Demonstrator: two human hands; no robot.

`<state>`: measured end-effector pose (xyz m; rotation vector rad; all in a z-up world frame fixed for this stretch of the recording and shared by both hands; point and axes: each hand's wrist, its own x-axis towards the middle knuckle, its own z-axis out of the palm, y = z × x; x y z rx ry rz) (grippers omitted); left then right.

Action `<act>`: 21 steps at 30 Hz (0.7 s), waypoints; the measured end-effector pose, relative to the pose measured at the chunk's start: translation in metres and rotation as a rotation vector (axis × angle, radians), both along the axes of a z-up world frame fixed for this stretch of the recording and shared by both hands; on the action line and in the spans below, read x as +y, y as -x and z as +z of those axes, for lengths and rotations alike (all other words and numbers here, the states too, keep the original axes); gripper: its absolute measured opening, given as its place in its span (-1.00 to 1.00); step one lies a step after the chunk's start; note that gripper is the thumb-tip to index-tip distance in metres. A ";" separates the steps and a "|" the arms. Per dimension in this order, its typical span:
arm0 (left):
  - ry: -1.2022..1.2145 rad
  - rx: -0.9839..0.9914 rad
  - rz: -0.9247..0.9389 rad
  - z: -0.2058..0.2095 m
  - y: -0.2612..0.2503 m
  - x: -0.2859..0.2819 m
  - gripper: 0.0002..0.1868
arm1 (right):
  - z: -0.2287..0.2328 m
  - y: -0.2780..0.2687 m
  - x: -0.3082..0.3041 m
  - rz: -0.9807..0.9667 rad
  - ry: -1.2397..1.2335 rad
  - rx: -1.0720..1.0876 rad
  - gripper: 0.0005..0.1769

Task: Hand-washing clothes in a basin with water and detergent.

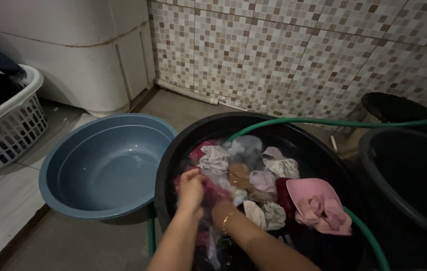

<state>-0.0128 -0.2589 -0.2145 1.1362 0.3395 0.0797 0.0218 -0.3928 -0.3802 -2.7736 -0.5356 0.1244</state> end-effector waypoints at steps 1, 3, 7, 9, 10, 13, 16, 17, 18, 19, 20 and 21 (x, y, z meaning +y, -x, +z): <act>0.000 -0.003 0.002 0.004 0.002 0.000 -0.68 | 0.013 -0.005 -0.015 0.021 0.006 -0.025 -0.65; 0.013 -0.015 -0.109 0.009 0.008 0.001 -0.68 | 0.038 -0.007 -0.026 0.060 0.017 -0.068 -0.70; 0.382 0.266 -0.228 0.079 0.044 -0.007 -0.69 | 0.203 0.027 -0.035 -0.153 -0.679 -0.277 -0.75; 0.574 0.396 -0.309 0.120 0.065 -0.014 -0.67 | 0.283 0.051 -0.012 -0.248 -0.667 -0.443 -0.83; 0.574 0.396 -0.310 0.067 0.031 -0.017 -0.67 | 0.312 0.084 0.005 -0.248 -0.667 -0.443 -0.83; 0.636 -0.297 -0.533 0.002 0.011 -0.013 -0.70 | 0.371 0.164 0.039 0.091 -0.740 -0.371 -0.80; 0.720 0.169 -0.597 0.042 0.052 0.005 -0.45 | 0.360 0.181 0.037 0.335 -0.547 -0.567 -0.74; 0.947 0.006 -0.691 0.003 0.042 -0.003 -0.49 | 0.345 0.172 0.032 0.277 -0.534 -0.487 -0.73; 1.174 -0.163 -0.778 -0.036 0.033 -0.010 -0.53 | 0.331 0.162 0.028 0.221 -0.519 -0.404 -0.67; 1.174 -0.161 -0.779 -0.010 0.047 -0.026 -0.53 | 0.313 0.136 0.018 0.219 -0.520 -0.403 -0.67; 1.086 0.059 -0.471 0.016 0.062 -0.043 -0.54 | 0.295 0.111 0.008 -0.022 -0.575 -0.368 -0.70; 0.975 0.273 -0.167 0.042 0.076 -0.059 -0.52 | 0.276 0.085 -0.003 -0.265 -0.624 -0.328 -0.71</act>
